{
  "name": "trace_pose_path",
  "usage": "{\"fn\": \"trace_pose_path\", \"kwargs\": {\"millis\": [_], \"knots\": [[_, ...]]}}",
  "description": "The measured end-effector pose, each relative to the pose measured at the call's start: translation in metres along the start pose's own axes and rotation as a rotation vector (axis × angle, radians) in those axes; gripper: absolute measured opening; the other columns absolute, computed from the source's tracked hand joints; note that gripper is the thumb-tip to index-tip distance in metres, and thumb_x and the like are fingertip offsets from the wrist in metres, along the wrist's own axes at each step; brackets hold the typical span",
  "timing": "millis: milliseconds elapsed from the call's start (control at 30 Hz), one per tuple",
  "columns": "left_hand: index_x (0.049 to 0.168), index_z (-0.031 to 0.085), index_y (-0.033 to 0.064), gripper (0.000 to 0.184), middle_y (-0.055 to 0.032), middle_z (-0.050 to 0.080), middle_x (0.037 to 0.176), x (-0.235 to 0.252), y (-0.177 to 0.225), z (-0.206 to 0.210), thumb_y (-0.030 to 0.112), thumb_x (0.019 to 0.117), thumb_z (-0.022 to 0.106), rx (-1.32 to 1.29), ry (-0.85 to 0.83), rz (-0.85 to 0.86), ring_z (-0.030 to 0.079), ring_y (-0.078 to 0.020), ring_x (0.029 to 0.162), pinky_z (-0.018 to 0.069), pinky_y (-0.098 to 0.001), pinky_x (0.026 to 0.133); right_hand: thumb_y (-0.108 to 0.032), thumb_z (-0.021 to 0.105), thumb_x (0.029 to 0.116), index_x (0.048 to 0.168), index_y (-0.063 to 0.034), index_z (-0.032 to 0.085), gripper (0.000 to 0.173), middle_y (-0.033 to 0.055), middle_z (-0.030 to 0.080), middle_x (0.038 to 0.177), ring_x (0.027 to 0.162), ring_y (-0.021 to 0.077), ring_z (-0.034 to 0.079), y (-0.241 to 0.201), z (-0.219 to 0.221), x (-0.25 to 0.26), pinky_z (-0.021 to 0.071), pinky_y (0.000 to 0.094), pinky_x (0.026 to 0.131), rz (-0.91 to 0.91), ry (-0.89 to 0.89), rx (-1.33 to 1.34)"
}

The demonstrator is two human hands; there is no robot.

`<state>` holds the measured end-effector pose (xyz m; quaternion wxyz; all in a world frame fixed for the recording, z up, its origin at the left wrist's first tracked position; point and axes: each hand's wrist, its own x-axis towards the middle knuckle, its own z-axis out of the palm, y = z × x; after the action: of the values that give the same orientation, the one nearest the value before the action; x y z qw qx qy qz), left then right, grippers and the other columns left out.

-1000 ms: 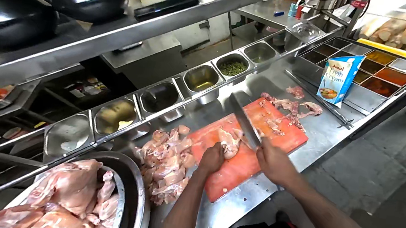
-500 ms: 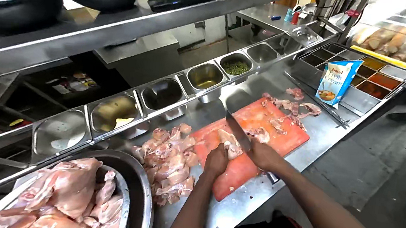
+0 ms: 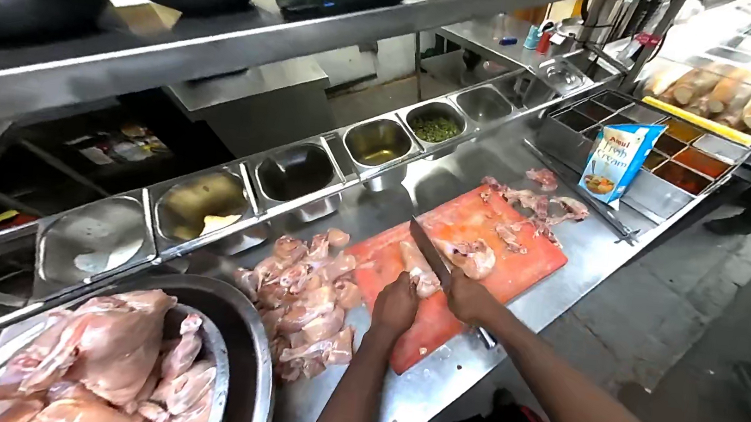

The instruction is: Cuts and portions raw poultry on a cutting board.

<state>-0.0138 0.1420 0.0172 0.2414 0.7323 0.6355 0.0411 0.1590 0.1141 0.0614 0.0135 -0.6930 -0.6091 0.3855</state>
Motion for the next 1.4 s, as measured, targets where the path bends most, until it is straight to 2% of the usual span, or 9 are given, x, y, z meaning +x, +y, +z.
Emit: {"fn": "trace_pose_path", "kwargs": {"millis": [133, 300, 433, 633, 767, 967, 1133, 1267, 1400], "knots": [[0.128, 0.060, 0.0064, 0.042, -0.0171, 0.071, 0.113, -0.009, -0.004, -0.004, 0.034, 0.1113, 0.033, 0.068, 0.038, -0.032, 0.070, -0.0339, 0.109, 0.0553, -0.0546, 0.094, -0.018, 0.056, 0.0994, 0.135, -0.0061, 0.041, 0.040, 0.0192, 0.066, 0.102, 0.085, 0.0347, 0.071, 0.000, 0.004, -0.013, 0.0580, 0.0532, 0.072, -0.008, -0.026, -0.028], [0.132, 0.059, 0.0052, 0.042, -0.0192, 0.071, 0.116, -0.015, -0.017, -0.019, 0.032, 0.1112, 0.035, 0.065, 0.129, -0.123, 0.069, -0.0368, 0.111, 0.0546, -0.0569, 0.094, -0.015, 0.056, 0.0981, 0.138, -0.0034, 0.041, 0.044, 0.0247, 0.064, 0.114, 0.101, 0.0429, 0.068, 0.019, 0.009, -0.063, 0.0559, 0.0616, 0.082, 0.033, -0.142, -0.114], [0.137, 0.057, -0.0001, 0.045, -0.0278, 0.069, 0.118, -0.018, -0.042, -0.053, 0.031, 0.1114, 0.037, -0.089, 0.254, -0.256, 0.067, -0.0452, 0.113, 0.0507, -0.0645, 0.096, -0.016, 0.052, 0.1000, 0.138, -0.0059, 0.039, 0.041, 0.0219, 0.064, 0.105, 0.086, 0.0385, 0.070, 0.037, 0.006, -0.092, 0.0579, 0.0554, 0.072, 0.102, -0.177, -0.078], [0.132, 0.061, -0.0013, 0.045, -0.0280, 0.069, 0.113, -0.036, -0.055, -0.092, 0.031, 0.1131, 0.035, -0.160, 0.307, -0.151, 0.068, -0.0446, 0.107, 0.0500, -0.0655, 0.096, -0.029, 0.045, 0.1097, 0.137, -0.0090, 0.045, 0.034, 0.0129, 0.062, 0.086, 0.060, 0.0229, 0.063, 0.072, -0.022, -0.064, 0.0568, 0.0412, 0.060, 0.090, -0.160, 0.126], [0.126, 0.064, -0.0002, 0.045, -0.0263, 0.069, 0.109, -0.036, -0.038, -0.122, 0.035, 0.1126, 0.038, -0.192, 0.330, -0.049, 0.067, -0.0422, 0.104, 0.0497, -0.0651, 0.094, -0.027, 0.048, 0.1081, 0.139, -0.0105, 0.044, 0.035, 0.0140, 0.064, 0.081, 0.055, 0.0229, 0.064, 0.090, -0.043, -0.031, 0.0571, 0.0405, 0.055, 0.116, -0.019, 0.159], [0.112, 0.064, 0.0059, 0.045, -0.0181, 0.067, 0.089, -0.032, 0.011, -0.168, 0.041, 0.1120, 0.036, -0.002, 0.188, 0.047, 0.067, -0.0370, 0.085, 0.0526, -0.0634, 0.079, -0.029, 0.049, 0.1070, 0.135, -0.0125, 0.047, 0.032, 0.0153, 0.067, 0.081, 0.056, 0.0261, 0.067, 0.095, -0.043, -0.010, 0.0584, 0.0444, 0.054, 0.072, 0.142, 0.189], [0.122, 0.068, 0.0151, 0.032, -0.0142, 0.073, 0.101, -0.004, 0.023, -0.199, 0.036, 0.1091, 0.049, 0.380, -0.032, 0.249, 0.070, -0.0352, 0.098, 0.0538, -0.0627, 0.088, -0.029, 0.046, 0.1094, 0.130, -0.0112, 0.050, 0.028, 0.0115, 0.061, 0.073, 0.049, 0.0210, 0.061, 0.105, -0.048, -0.022, 0.0555, 0.0374, 0.048, 0.019, 0.085, 0.477], [0.114, 0.074, 0.0205, 0.019, -0.0072, 0.074, 0.112, -0.008, 0.059, -0.182, 0.027, 0.1037, 0.060, 0.683, 0.023, 0.413, 0.069, -0.0316, 0.109, 0.0550, -0.0573, 0.092, -0.025, 0.048, 0.1082, 0.133, -0.0127, 0.047, 0.028, 0.0125, 0.061, 0.074, 0.048, 0.0221, 0.061, 0.107, -0.056, -0.031, 0.0561, 0.0386, 0.047, 0.002, 0.135, 0.606], [0.111, 0.075, 0.0178, 0.018, -0.0105, 0.072, 0.109, -0.035, 0.045, -0.105, 0.021, 0.1028, 0.059, 0.720, -0.020, 0.501, 0.068, -0.0346, 0.106, 0.0532, -0.0568, 0.091, -0.024, 0.051, 0.1073, 0.137, -0.0138, 0.045, 0.032, 0.0127, 0.060, 0.070, 0.047, 0.0224, 0.061, 0.105, -0.055, -0.049, 0.0559, 0.0393, 0.048, -0.034, 0.158, 0.634]]}}
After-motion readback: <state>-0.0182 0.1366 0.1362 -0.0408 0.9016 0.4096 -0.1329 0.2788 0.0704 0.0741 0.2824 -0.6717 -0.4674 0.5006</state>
